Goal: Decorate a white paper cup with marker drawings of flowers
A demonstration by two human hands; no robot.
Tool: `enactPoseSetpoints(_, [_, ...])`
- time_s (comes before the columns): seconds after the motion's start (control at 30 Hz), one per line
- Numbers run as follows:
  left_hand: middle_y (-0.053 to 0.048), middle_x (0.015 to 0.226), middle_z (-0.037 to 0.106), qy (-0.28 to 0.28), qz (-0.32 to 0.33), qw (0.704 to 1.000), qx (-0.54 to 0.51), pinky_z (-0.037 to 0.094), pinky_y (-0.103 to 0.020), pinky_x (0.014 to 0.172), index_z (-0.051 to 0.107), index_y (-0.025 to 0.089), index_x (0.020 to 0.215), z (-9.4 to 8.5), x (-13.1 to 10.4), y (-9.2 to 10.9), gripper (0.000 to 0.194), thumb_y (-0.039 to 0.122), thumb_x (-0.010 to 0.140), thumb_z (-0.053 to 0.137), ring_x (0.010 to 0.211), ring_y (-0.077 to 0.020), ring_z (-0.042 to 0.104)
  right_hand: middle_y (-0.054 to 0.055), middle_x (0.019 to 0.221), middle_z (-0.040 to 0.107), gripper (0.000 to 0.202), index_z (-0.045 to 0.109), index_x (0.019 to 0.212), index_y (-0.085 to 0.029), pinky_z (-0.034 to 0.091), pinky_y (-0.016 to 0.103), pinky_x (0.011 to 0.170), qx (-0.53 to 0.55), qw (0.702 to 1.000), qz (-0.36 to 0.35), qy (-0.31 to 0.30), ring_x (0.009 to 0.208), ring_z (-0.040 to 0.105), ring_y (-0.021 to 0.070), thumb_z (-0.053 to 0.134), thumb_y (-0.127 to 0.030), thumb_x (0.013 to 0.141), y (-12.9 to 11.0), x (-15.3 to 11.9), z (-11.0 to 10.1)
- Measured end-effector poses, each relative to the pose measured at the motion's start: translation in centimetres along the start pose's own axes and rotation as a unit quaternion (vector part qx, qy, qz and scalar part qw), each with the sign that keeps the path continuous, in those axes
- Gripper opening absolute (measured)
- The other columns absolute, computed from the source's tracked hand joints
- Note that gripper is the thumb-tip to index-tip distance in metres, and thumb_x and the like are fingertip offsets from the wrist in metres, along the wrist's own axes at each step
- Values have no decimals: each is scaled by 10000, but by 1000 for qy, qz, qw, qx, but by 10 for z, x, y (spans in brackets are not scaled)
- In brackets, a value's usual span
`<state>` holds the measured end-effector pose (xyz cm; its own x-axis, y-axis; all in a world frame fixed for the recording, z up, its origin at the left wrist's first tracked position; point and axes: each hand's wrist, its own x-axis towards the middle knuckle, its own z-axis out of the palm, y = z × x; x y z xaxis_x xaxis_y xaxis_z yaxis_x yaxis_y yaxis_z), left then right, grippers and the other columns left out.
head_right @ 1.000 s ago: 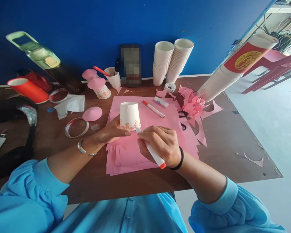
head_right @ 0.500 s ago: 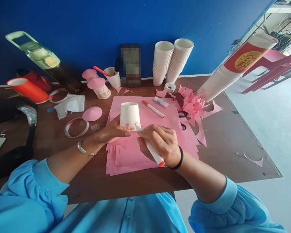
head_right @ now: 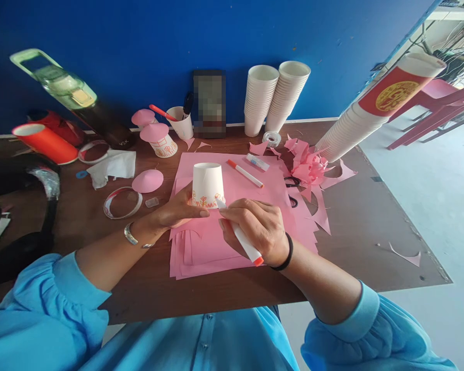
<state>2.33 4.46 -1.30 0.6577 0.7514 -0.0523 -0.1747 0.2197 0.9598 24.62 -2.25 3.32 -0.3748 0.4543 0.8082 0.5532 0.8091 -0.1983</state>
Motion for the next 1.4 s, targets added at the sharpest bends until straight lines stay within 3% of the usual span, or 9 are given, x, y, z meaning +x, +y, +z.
enactPoseSetpoints(0.2, [-39,1042,656,1,4,1000,19,529,-364,855,666,227,1119,2,0,3,533,384,704,962,999,-209,615,33,790,744,200,632,1089,-172,633,271,601,22,999,-39,0,661,743,163,637,-57,926,0,-2,4])
enactPoseSetpoints(0.73, [-36,1049,651,4,-2,1000,14,526,-385,872,654,241,1156,3,-1,4,562,357,701,962,1002,-217,618,9,765,727,181,644,1054,-192,626,276,575,29,999,-34,-10,632,722,153,634,-65,925,-1,-3,5])
enactPoseSetpoints(0.9, [-48,1083,669,8,-8,1000,4,526,-416,916,641,259,1244,3,-1,3,654,344,688,974,1061,-251,627,26,760,726,149,643,1043,-168,620,282,568,34,999,-40,-11,623,719,160,636,-70,931,0,-3,6])
enactPoseSetpoints(1.07, [-55,1097,672,9,-13,1000,15,517,-433,948,656,243,1181,1,-2,0,591,352,693,971,1115,-272,619,6,771,722,158,637,1051,-196,617,266,576,30,999,-37,-13,629,716,146,625,-81,944,0,-3,7])
enactPoseSetpoints(1.4, [-31,1049,653,-2,-1,1000,14,535,-395,879,630,258,1236,4,-1,5,632,357,706,960,1004,-224,626,11,785,738,211,629,1092,-196,617,275,576,30,999,-35,-17,629,719,153,632,-74,921,0,-4,7])
